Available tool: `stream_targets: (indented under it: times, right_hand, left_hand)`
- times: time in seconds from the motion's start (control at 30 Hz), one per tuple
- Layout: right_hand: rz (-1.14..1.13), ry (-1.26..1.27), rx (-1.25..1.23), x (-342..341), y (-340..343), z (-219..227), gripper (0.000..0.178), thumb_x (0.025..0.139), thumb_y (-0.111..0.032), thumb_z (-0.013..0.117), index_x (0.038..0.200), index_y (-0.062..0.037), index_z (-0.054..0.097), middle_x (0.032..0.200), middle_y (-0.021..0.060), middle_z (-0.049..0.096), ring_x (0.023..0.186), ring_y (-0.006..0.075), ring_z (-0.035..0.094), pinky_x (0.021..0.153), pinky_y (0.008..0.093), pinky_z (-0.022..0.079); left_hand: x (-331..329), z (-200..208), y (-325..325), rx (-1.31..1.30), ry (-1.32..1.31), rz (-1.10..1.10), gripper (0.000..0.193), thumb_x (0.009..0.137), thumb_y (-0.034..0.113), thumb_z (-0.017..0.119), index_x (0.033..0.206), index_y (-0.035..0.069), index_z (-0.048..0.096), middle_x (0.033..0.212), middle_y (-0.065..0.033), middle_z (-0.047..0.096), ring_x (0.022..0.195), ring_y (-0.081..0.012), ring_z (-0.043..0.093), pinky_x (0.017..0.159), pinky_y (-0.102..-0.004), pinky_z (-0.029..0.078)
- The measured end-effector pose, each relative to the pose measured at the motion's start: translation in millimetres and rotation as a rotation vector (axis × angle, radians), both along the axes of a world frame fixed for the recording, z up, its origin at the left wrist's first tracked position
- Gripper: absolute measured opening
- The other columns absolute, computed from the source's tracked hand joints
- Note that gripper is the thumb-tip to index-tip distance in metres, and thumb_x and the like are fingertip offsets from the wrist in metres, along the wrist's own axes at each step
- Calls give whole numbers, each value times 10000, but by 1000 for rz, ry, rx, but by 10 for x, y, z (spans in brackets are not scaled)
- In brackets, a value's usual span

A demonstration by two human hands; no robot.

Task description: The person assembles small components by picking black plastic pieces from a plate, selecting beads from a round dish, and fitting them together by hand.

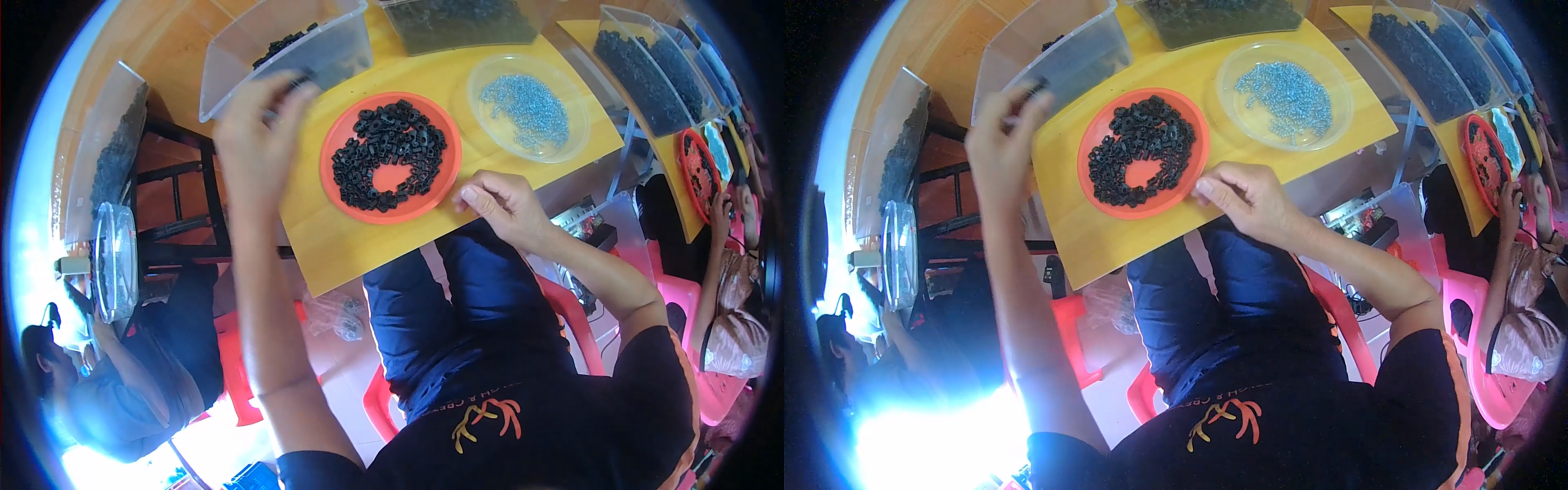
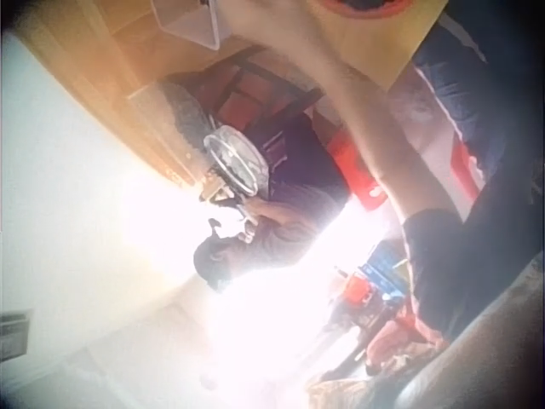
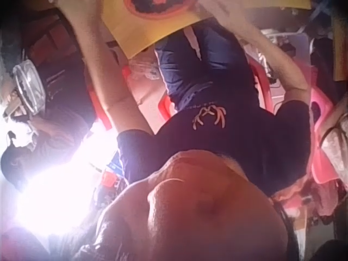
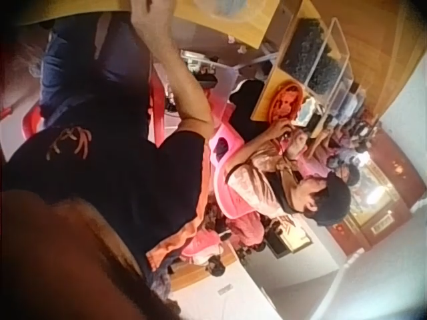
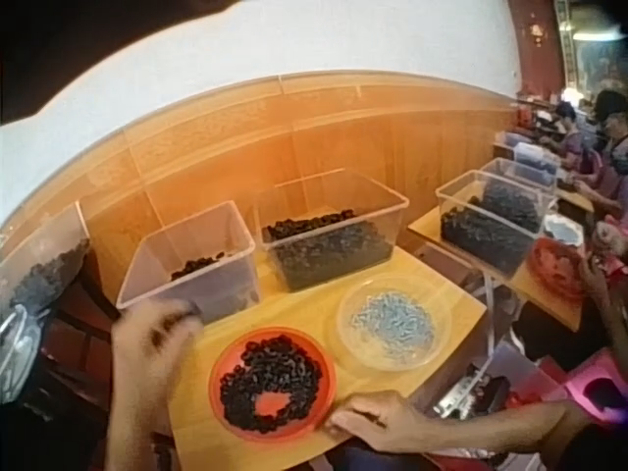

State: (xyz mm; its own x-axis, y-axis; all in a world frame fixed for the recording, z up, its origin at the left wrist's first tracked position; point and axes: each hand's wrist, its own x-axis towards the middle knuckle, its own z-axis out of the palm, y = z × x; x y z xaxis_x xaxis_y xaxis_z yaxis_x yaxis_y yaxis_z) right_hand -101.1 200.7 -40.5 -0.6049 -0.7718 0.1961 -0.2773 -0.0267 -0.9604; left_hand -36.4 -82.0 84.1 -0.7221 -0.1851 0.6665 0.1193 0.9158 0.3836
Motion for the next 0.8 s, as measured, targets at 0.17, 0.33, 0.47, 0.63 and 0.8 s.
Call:
stream_targets:
  times: [0.17,0.33,0.47,0.63,0.8]
  right_hand:
    - [-13,422,62,-140,20,-161,243,973,-181,559,850,7,652,741,84,655,672,178,636,613,296,494]
    - [12,405,40,-187,25,-196,207,941,-146,590,821,12,648,727,99,639,661,229,632,585,318,480]
    - [30,381,-42,-186,-7,-227,182,928,-126,608,818,15,643,722,99,634,657,231,625,582,324,475]
    - [24,402,-52,-177,-8,-218,179,915,-166,631,838,-5,646,695,117,581,643,283,592,578,378,452]
    - [24,369,-76,-188,5,-195,181,912,-168,637,837,-3,643,700,127,580,646,295,588,584,385,448]
  left_hand:
    - [-522,354,-1116,-59,-128,364,467,797,403,739,1128,75,705,949,-120,700,811,-249,666,762,-352,521]
    - [-663,72,-957,-267,-56,239,337,833,288,714,1083,64,702,963,-129,684,839,-269,655,789,-364,519]
    - [-470,-365,-171,51,-323,-219,160,874,142,682,991,36,705,944,-94,686,865,-182,644,765,-293,495]
    - [-466,-832,423,-91,-391,-260,152,826,156,697,869,10,687,824,-130,628,828,-298,607,772,-381,474]
    - [-524,-931,583,-186,-490,-97,161,786,169,735,860,36,682,924,-138,598,941,-325,574,811,-436,467]
